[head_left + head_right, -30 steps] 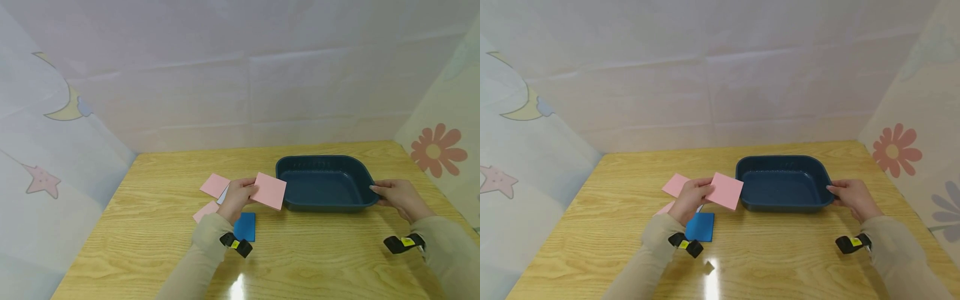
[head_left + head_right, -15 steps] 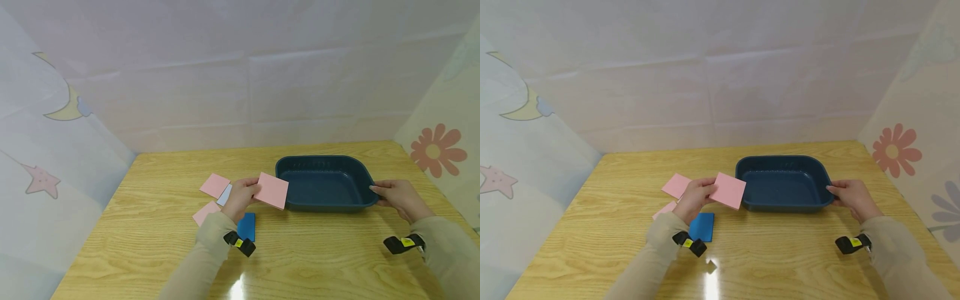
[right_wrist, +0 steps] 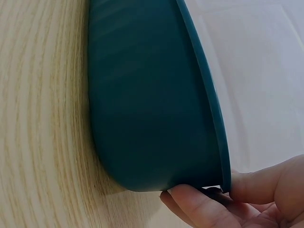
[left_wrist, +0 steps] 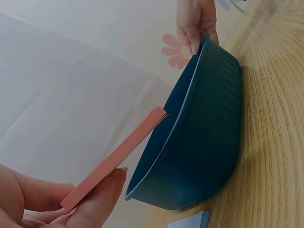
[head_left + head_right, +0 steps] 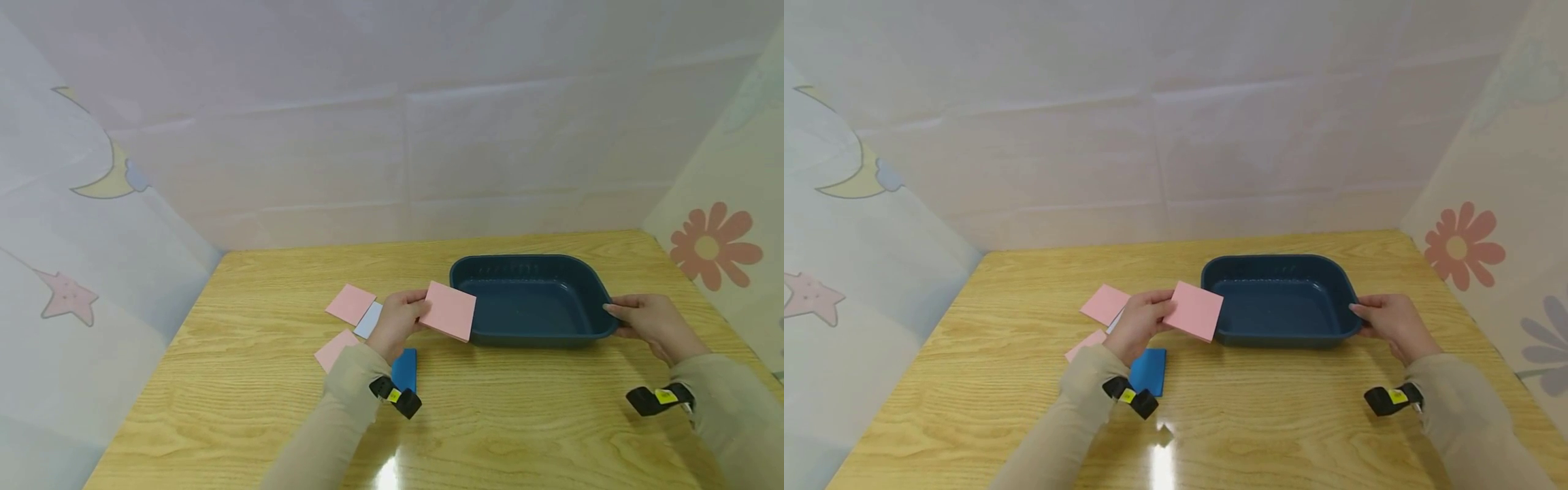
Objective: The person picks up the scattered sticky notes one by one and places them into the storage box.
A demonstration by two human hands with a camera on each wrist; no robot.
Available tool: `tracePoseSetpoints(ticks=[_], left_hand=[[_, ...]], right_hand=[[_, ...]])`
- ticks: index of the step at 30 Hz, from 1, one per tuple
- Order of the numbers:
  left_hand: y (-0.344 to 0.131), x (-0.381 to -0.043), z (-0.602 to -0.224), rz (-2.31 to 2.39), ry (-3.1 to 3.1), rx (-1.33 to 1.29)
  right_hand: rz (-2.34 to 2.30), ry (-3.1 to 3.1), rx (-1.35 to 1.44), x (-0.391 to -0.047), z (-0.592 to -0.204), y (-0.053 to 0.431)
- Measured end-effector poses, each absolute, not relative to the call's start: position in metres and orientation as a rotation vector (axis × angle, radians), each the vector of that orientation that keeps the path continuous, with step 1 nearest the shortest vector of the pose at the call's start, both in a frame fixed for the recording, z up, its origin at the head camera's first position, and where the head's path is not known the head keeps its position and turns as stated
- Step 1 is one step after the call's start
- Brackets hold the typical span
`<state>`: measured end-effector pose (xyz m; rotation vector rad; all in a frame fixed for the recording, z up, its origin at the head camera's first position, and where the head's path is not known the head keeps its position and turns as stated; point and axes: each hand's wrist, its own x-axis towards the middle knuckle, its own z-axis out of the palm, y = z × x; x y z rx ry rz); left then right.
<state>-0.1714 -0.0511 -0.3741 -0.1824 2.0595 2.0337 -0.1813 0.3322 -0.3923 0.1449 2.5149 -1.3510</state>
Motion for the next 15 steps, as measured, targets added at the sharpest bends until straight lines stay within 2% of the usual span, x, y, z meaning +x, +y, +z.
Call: tracePoseSetpoints(ticks=[15], left_hand=[[-0.0486,-0.1752,-0.371,1.994,2.057,-0.137]], right_hand=[[-1.33,2.522,0.141,-0.1807,-0.391,0.331]])
